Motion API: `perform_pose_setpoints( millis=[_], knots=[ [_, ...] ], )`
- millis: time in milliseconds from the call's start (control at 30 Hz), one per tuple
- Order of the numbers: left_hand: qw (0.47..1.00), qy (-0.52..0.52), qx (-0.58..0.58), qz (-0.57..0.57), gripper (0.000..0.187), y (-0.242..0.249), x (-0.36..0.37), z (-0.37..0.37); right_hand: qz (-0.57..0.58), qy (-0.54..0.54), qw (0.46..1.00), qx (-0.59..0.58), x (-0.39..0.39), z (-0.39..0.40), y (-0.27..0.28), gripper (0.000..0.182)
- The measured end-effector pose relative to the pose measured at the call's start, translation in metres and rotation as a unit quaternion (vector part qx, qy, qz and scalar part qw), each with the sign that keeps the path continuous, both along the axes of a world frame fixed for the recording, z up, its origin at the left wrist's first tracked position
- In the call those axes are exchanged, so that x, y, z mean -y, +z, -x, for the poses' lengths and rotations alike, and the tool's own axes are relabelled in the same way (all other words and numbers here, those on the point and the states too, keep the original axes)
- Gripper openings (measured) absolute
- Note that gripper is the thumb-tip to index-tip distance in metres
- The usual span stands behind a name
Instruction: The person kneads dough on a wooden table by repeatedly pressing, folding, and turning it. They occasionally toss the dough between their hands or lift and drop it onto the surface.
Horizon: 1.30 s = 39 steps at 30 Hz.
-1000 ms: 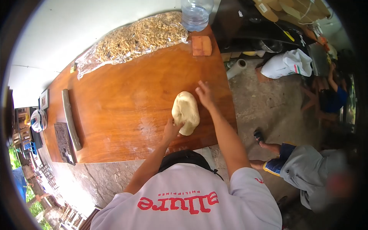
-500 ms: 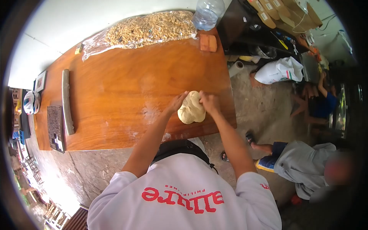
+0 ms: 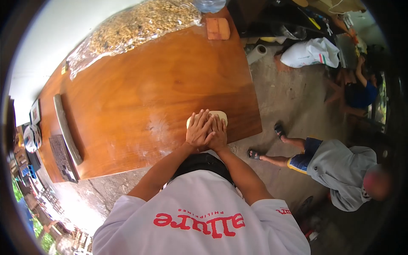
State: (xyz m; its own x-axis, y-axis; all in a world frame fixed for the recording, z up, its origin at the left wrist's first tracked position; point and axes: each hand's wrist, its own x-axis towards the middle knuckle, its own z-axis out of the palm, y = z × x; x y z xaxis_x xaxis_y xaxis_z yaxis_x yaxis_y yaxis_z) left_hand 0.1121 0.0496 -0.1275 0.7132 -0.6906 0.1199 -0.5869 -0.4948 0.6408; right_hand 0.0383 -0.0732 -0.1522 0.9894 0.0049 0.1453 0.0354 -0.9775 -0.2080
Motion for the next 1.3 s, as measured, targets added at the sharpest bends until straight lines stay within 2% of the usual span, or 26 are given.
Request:
perform_pose_setpoints(
  millis=[67, 133, 200, 267, 367, 400, 467, 533, 600, 633, 667, 700, 733, 800, 833, 867, 900, 933, 1000, 1033, 1100, 1133, 1167, 1200, 1267, 1300],
  knots=[
    [0.998, 0.021, 0.022, -0.056, 0.07, -0.012, 0.011, -0.025, 0.003, -0.022, 1.0, 0.01, 0.009, -0.03, -0.005, 0.055],
    [0.997, 0.039, 0.03, -0.062, 0.074, -0.026, 0.027, -0.061, 0.002, -0.038, 0.999, 0.018, 0.023, -0.07, -0.002, 0.052],
    [0.992, 0.113, 0.009, -0.058, 0.074, -0.024, 0.042, -0.094, -0.029, -0.061, 0.998, 0.015, 0.034, -0.112, 0.011, 0.049],
    [0.989, 0.13, 0.016, -0.071, 0.072, -0.027, 0.055, -0.121, -0.036, -0.067, 0.997, 0.019, 0.046, -0.145, 0.011, 0.046],
    [0.968, 0.238, 0.033, -0.078, 0.068, -0.029, 0.068, -0.14, -0.045, -0.061, 0.997, 0.031, 0.06, -0.175, 0.002, 0.043],
    [0.967, 0.24, 0.039, -0.077, 0.068, -0.026, 0.07, -0.142, -0.051, -0.045, 0.997, 0.044, 0.064, -0.186, 0.001, 0.042],
    [0.955, 0.294, -0.032, -0.015, 0.063, -0.031, 0.073, -0.146, -0.054, -0.025, 0.995, 0.077, 0.072, -0.203, 0.005, 0.04],
    [0.961, 0.275, 0.025, -0.032, 0.059, -0.028, 0.067, -0.136, -0.181, 0.02, 0.983, 0.001, 0.077, -0.211, 0.009, 0.038],
    [0.963, 0.231, -0.132, -0.031, 0.056, -0.014, 0.064, -0.116, -0.211, 0.049, 0.976, 0.025, 0.096, -0.219, 0.016, 0.038],
    [0.964, 0.232, -0.125, -0.031, 0.056, -0.007, 0.063, -0.104, -0.474, 0.002, 0.88, -0.011, 0.115, -0.224, 0.019, 0.038],
    [0.96, 0.26, -0.102, -0.038, 0.053, -0.002, 0.06, -0.087, -0.699, -0.043, 0.712, -0.052, 0.125, -0.222, 0.027, 0.039],
    [0.953, 0.288, -0.079, -0.044, 0.052, 0.002, 0.057, -0.072, -0.628, -0.113, 0.77, 0.004, 0.13, -0.218, 0.034, 0.038],
    [0.953, 0.292, -0.072, -0.043, 0.052, 0.002, 0.054, -0.058, -0.63, -0.106, 0.77, 0.007, 0.135, -0.213, 0.027, 0.038],
    [0.906, 0.39, -0.155, -0.061, 0.047, -0.007, 0.046, -0.033, -0.59, -0.151, 0.792, 0.042, 0.138, -0.201, -0.015, 0.037],
    [0.905, 0.393, -0.149, -0.059, 0.047, -0.008, 0.041, -0.023, -0.557, -0.126, 0.821, 0.016, 0.127, -0.191, -0.026, 0.04],
    [0.892, 0.401, -0.198, -0.066, 0.046, -0.008, 0.035, -0.012, -0.558, -0.123, 0.82, 0.019, 0.113, -0.179, -0.02, 0.04],
    [0.876, 0.407, -0.247, -0.072, 0.046, -0.01, 0.028, -0.004, -0.437, -0.034, 0.899, 0.005, 0.094, -0.165, -0.014, 0.046],
    [0.877, 0.408, -0.244, -0.07, 0.046, -0.013, 0.019, 0.0, -0.303, 0.057, 0.951, -0.008, 0.074, -0.15, -0.007, 0.053],
    [0.887, 0.388, -0.244, 0.048, 0.04, -0.019, 0.0, 0.005, -0.283, 0.037, 0.958, 0.017, 0.038, -0.123, 0.012, 0.058],
    [0.888, 0.388, -0.241, 0.056, 0.04, -0.017, -0.008, -0.002, -0.263, 0.015, 0.964, 0.039, 0.026, -0.111, 0.02, 0.064],
    [0.894, 0.422, -0.06, 0.138, 0.038, -0.008, -0.013, -0.029, -0.206, 0.054, 0.976, 0.05, 0.013, -0.083, 0.041, 0.067],
    [0.901, 0.398, -0.054, 0.162, 0.04, -0.002, -0.012, -0.042, -0.153, 0.091, 0.983, 0.053, 0.007, -0.064, 0.049, 0.069],
    [0.906, 0.375, -0.044, 0.19, 0.042, 0.002, -0.007, -0.059, -0.152, 0.107, 0.981, 0.057, 0.001, -0.051, 0.054, 0.065],
    [0.901, 0.382, -0.045, 0.201, 0.042, 0.002, -0.002, -0.07, -0.141, 0.116, 0.982, 0.055, 0.002, -0.048, 0.055, 0.065],
    [0.936, 0.229, -0.25, 0.092, 0.049, 0.006, 0.008, -0.086, -0.146, 0.146, 0.978, -0.006, 0.004, -0.05, 0.069, 0.056],
    [0.936, 0.227, -0.249, 0.1, 0.049, 0.01, 0.009, -0.09, -0.264, 0.12, 0.952, -0.095, 0.013, -0.062, 0.084, 0.042]
  ],
)
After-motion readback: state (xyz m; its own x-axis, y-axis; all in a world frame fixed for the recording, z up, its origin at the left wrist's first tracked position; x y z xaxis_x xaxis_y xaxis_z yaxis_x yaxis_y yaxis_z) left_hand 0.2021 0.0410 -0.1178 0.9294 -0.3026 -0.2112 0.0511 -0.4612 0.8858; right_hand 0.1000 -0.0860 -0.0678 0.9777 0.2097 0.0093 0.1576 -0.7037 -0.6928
